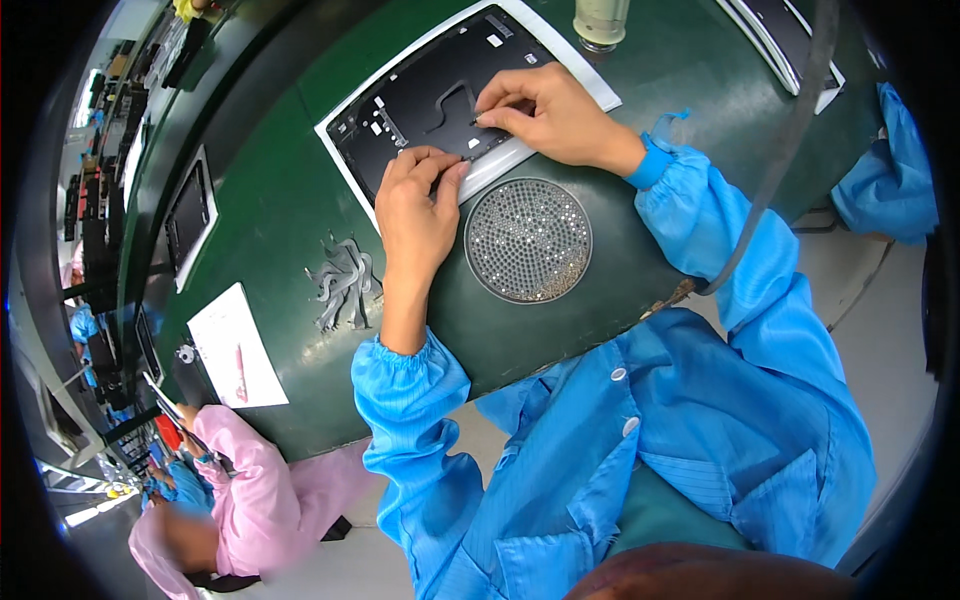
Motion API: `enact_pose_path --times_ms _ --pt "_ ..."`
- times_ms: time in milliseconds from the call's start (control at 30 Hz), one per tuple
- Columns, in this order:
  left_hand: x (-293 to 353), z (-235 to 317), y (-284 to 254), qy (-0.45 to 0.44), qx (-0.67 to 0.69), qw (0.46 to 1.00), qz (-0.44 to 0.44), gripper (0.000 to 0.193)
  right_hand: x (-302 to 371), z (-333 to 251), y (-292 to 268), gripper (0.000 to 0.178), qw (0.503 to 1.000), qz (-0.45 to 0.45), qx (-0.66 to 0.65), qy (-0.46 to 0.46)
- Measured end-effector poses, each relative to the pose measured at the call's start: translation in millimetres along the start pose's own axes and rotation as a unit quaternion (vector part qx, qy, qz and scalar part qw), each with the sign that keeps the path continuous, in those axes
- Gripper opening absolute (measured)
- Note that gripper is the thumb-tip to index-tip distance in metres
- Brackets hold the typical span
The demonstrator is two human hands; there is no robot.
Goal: Assembling electronic components onto a screen or tablet frame using an electric screwdriver at a factory workstation.
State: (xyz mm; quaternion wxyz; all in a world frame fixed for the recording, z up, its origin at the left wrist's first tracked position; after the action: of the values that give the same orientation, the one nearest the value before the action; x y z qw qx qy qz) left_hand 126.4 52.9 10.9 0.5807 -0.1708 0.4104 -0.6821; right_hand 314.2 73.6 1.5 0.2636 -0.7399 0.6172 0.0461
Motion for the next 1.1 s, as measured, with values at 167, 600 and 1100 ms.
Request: enact_pose_path --times_ms 167,600,1100 --pt "3 4 2 0.019 -0.026 0.999 0.004 0.013 2 4 10 0.008 0.989 -0.052 0.072 -0.121" --pt "1 6 3 0.095 -0.06 0.994 -0.014 0.016 3 1 8 0.015 0.97 -0.142 0.139 -0.141" --pt "-1 5 2 0.13 -0.061 0.989 -0.019 0.023 -55 -61 -77 0.061 0.907 0.074 -0.398 -0.115"
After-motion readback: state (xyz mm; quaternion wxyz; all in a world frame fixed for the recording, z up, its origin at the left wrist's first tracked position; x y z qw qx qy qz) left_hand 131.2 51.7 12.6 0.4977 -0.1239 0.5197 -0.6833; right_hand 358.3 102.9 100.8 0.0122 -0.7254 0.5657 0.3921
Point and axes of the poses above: each hand's wrist, its own x-axis away from the middle knuckle, its own y-axis out of the palm, z = x × y, the point moved 3 cm from there along -x, towards the middle knuckle, and after that the axes turned 4 degrees about -y, right-handed, at the moved point
